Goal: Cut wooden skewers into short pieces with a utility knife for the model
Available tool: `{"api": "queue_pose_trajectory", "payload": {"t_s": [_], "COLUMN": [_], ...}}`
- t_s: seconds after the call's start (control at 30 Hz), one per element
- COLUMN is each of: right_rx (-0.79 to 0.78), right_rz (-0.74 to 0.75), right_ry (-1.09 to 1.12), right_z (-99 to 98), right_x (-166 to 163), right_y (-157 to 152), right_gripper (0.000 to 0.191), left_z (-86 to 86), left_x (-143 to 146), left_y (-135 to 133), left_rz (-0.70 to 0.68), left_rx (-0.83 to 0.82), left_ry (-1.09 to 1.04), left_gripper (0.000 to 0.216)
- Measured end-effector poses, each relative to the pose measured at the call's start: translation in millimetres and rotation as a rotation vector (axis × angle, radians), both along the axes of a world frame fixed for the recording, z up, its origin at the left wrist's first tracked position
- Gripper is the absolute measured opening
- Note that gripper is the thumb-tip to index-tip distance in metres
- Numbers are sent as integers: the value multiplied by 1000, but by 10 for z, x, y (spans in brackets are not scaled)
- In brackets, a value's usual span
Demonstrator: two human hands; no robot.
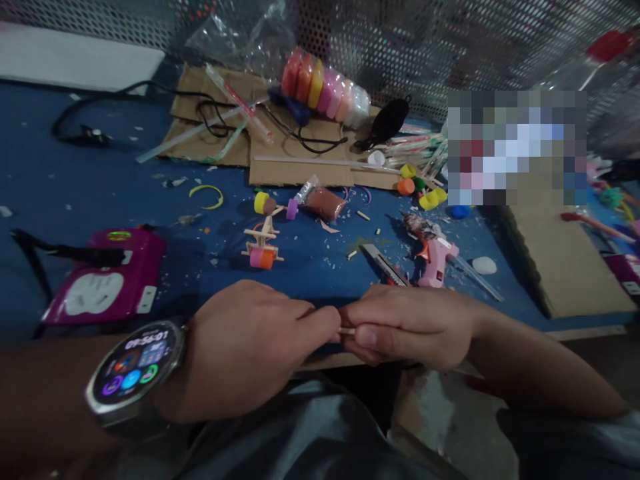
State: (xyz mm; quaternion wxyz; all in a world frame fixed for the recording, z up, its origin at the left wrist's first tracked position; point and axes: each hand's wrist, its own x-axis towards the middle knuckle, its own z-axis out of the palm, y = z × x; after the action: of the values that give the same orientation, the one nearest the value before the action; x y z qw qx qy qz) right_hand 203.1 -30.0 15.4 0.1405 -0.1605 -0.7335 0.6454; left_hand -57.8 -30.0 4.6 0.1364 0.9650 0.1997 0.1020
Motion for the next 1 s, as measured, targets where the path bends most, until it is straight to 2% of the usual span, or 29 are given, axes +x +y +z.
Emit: {"api": "queue_pose_trajectory", "payload": {"t_s": [0.4,0.53,0.67,0.8,1.0], "right_rx": [-64,-97,-23,13,224], "right_rz": [24,32,-44,-37,-175], "right_ry": [27,65,81,-14,-198], "right_z": [14,31,67,97,95], "right_x": [-1,-20,-30,9,60], "right_y": [6,-19,-26,29,63], "right_gripper": [26,27,27,28,26], "left_z": [8,54,87,39,23], "left_x": [19,42,50,47,86], "left_y": [-16,0,29,52,41], "left_rz": [27,-12,-27,-13,91], "left_rx": [-58,-76,-62,-7,-20], "left_ry": [-39,-93,-146,-120,-57], "left_gripper": [22,24,28,26,24]}}
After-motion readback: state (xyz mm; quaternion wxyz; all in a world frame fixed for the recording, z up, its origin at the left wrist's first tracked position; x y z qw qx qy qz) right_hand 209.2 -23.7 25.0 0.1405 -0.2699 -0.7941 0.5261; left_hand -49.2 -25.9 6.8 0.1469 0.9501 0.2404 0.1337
